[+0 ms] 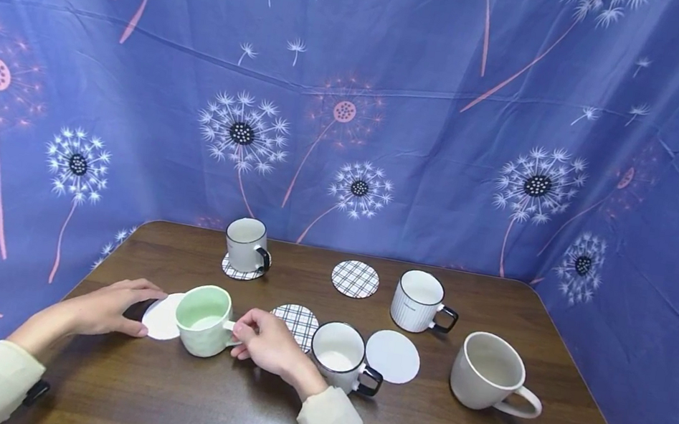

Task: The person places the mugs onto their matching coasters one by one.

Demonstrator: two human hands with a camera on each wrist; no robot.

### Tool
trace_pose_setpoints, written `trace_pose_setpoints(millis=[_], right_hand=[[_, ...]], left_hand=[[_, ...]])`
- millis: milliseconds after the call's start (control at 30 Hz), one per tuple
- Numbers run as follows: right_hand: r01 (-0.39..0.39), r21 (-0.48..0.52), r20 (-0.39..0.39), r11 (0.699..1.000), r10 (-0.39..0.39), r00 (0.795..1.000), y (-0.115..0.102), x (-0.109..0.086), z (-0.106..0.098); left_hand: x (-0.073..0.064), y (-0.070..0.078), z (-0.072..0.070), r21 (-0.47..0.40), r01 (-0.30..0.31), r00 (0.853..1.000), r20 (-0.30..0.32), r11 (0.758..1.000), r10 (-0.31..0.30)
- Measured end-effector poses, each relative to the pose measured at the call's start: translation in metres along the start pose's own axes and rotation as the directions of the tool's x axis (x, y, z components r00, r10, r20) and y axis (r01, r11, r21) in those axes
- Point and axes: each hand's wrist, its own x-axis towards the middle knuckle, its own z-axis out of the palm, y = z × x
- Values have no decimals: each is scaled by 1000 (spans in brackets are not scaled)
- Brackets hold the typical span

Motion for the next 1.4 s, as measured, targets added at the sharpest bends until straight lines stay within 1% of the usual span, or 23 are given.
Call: trace_pose_setpoints(millis=[167,500,733,933,1167,1400], right_hand=[[-2,17,5,1000,2,1000,0,0,0],[-4,12,3,1000,4,1000,1,0,0],[-2,3,0,1000,2,1000,2,0,0],[-1,-1,-5,1000,1,1000,3,0,1],[-5,12,-6,1000,6,1000,3,-2,2],[6,30,-3,1000,-6,1000,4,-2,1]], left_hand=[[0,0,1,5,-12,1000,-6,1000,12],[0,-2,4,18,-30,999,-26,999,31],[0,-2,4,16,-23,1000,-20,1000,23],[0,-2,5,20,-33,999,-34,999,34],[-2,-1,6,13,-31,999,-41,999,31],[-3,1,4,7,-22,999,-30,1000,22]])
